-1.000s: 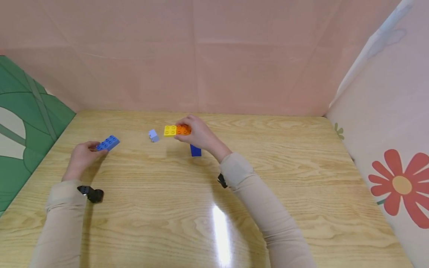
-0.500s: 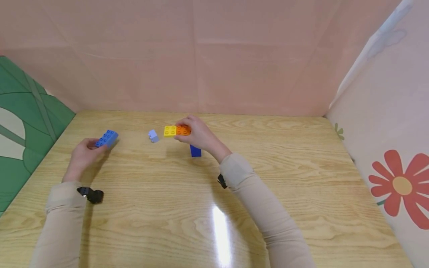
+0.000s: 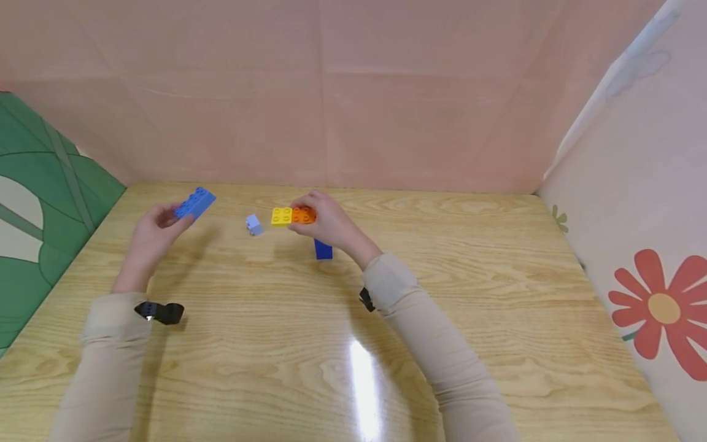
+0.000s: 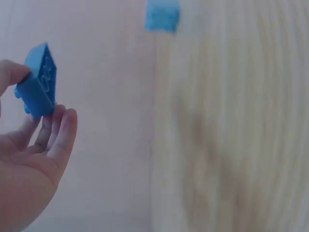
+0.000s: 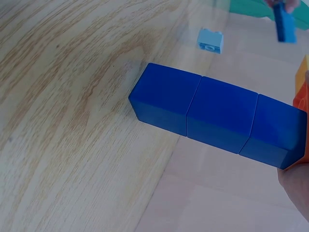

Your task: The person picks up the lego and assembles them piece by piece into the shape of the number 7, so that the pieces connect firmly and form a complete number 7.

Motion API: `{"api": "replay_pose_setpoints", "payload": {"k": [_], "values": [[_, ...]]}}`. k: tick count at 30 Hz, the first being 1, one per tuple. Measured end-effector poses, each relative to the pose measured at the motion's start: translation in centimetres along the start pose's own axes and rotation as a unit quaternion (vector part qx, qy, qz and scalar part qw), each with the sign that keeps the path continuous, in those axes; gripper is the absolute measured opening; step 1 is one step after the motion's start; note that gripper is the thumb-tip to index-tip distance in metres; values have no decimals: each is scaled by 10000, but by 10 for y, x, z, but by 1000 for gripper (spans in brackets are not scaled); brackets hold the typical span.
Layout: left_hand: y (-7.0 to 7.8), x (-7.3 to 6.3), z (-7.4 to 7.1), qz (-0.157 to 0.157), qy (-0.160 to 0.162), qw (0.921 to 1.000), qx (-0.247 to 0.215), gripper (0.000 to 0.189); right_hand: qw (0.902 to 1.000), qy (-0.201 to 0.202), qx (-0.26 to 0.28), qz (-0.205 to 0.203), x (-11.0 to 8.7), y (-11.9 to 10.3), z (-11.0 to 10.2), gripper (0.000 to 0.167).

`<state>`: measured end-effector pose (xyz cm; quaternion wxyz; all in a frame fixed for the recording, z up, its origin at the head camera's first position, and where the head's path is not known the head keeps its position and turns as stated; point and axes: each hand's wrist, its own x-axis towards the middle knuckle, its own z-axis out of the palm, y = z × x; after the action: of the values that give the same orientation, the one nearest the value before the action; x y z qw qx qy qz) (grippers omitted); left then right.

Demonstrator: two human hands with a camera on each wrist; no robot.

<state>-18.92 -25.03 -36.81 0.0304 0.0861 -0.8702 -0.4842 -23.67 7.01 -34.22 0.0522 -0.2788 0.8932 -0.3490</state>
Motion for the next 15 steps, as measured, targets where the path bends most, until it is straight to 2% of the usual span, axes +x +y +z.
{"api": "replay_pose_setpoints", "payload": {"k": [7, 15], "values": [[29, -5, 17, 204, -299, 9983, -452, 63, 10000, -31, -10, 19, -1, -1, -1, 43], [48, -11, 37, 610, -783, 9912, -881, 55, 10000, 13, -45, -21, -1, -1, -1, 42]]}}
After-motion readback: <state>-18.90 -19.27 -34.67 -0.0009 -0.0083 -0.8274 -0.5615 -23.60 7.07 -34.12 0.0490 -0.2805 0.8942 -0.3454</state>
